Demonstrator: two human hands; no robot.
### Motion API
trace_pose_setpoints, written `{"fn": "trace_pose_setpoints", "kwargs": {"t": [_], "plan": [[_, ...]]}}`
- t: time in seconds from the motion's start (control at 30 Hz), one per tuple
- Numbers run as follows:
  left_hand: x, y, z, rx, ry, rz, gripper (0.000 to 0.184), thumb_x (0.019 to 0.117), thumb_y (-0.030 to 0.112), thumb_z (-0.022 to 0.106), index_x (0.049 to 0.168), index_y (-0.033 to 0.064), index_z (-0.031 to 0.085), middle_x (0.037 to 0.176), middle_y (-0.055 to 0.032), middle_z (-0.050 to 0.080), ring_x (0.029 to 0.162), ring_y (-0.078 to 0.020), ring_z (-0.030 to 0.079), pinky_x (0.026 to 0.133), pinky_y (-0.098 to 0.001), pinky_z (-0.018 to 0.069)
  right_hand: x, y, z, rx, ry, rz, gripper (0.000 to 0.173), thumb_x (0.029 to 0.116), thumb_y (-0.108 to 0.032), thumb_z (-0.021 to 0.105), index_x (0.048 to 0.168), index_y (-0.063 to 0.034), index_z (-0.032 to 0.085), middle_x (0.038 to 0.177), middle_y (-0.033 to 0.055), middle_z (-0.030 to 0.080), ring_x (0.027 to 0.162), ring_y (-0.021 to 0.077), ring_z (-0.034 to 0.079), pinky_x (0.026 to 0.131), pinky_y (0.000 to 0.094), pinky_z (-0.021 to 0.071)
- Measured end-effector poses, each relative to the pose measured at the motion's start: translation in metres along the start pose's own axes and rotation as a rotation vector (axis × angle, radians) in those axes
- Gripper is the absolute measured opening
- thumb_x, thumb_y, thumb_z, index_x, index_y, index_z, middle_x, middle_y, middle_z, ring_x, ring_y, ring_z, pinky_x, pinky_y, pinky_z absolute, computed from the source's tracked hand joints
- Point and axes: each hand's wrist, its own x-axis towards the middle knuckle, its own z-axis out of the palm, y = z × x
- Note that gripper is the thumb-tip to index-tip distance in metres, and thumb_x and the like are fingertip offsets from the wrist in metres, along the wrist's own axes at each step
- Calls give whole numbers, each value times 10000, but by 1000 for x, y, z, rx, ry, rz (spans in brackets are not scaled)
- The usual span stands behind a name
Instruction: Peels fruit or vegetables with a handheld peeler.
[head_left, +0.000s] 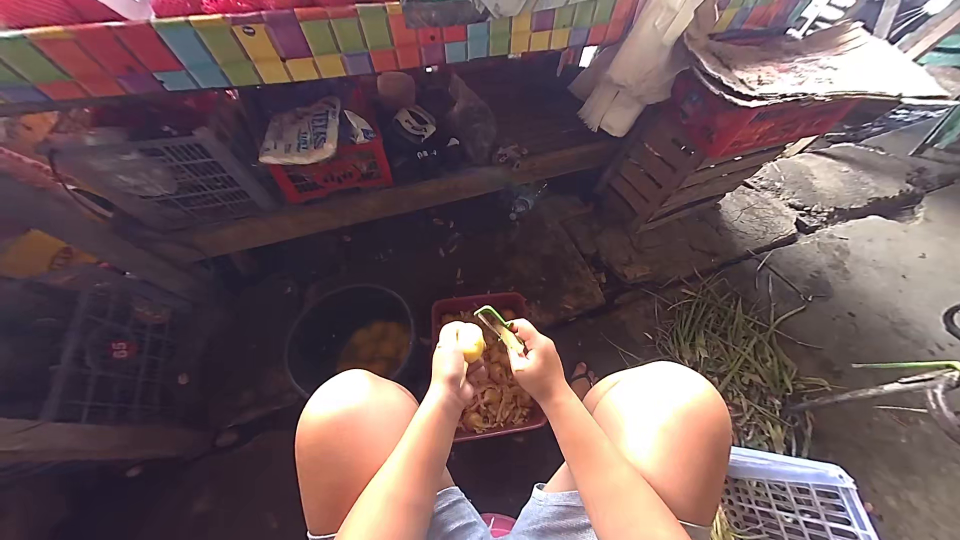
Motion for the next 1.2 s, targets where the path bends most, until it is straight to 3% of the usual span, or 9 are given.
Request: {"fn": "trace_pose_setpoints", "kwargs": {"t": [0.1,0.23,0.33,0.43,0.57,0.67,0.83,0.93,1.2], "plan": [[2,3,2,-104,4,-4,457,1123,372,265,815,115,486,518,7,421,362,-68,358,349,-186,296,-12,-10,4,-61,-44,-149,247,924,-77,563,1104,3,711,901,166,727,833,317,715,730,545,560],[5,0,-1,-123,-34,5,450,1100,310,318,711,135,461,490,13,401,355,-69,356,346,-186,288,-14,-10,8,-111,-74,-188,250,1026,-149,530,1084,-1,723,899,166,732,846,325,726,752,529,570],[6,0,-2,-16,-10,41,352,1127,328,299,896,134,481,544,7,434,372,-64,358,352,-184,297,-7,-6,6,-120,-64,-140,249,1005,-136,530,1098,2,715,898,174,726,843,330,718,756,534,561],[-3,-4,0,108,-83,95,279,1144,291,239,1120,128,464,653,-22,523,400,-55,379,356,-178,293,8,-1,-7,-233,-142,46,281,1025,-184,513,1173,-23,690,1011,185,728,982,347,710,852,559,540],[-3,0,-1,53,-63,62,306,1139,308,252,1139,116,490,758,-64,607,433,-79,438,385,-199,351,14,8,-5,-146,-134,169,298,1065,-236,462,1164,-46,670,991,137,705,945,273,682,854,499,526],[1,7,-4,-94,-50,5,378,1115,337,265,1050,83,538,762,-82,598,466,-125,497,410,-238,425,9,5,-4,-75,-67,141,271,1052,-197,480,1152,-34,672,956,123,703,910,243,678,832,470,531],[3,8,-1,-188,-70,-75,498,1114,448,224,943,85,519,637,-44,543,425,-103,484,387,-217,423,-10,-6,6,-6,-28,-84,259,969,-114,543,1137,8,696,927,158,723,860,292,703,774,513,555],[5,7,-1,-202,-83,-69,479,1112,389,231,828,107,496,555,-6,485,379,-65,428,354,-182,368,-17,-11,13,-49,-10,-194,216,974,-115,581,1095,4,714,902,158,732,835,304,723,745,517,574],[4,6,-6,-253,-175,-104,411,1085,279,305,778,101,511,537,-11,511,357,-47,426,330,-158,335,-17,-6,11,-115,8,-278,208,990,-117,566,1043,9,722,860,162,724,793,312,724,703,508,576]]}}
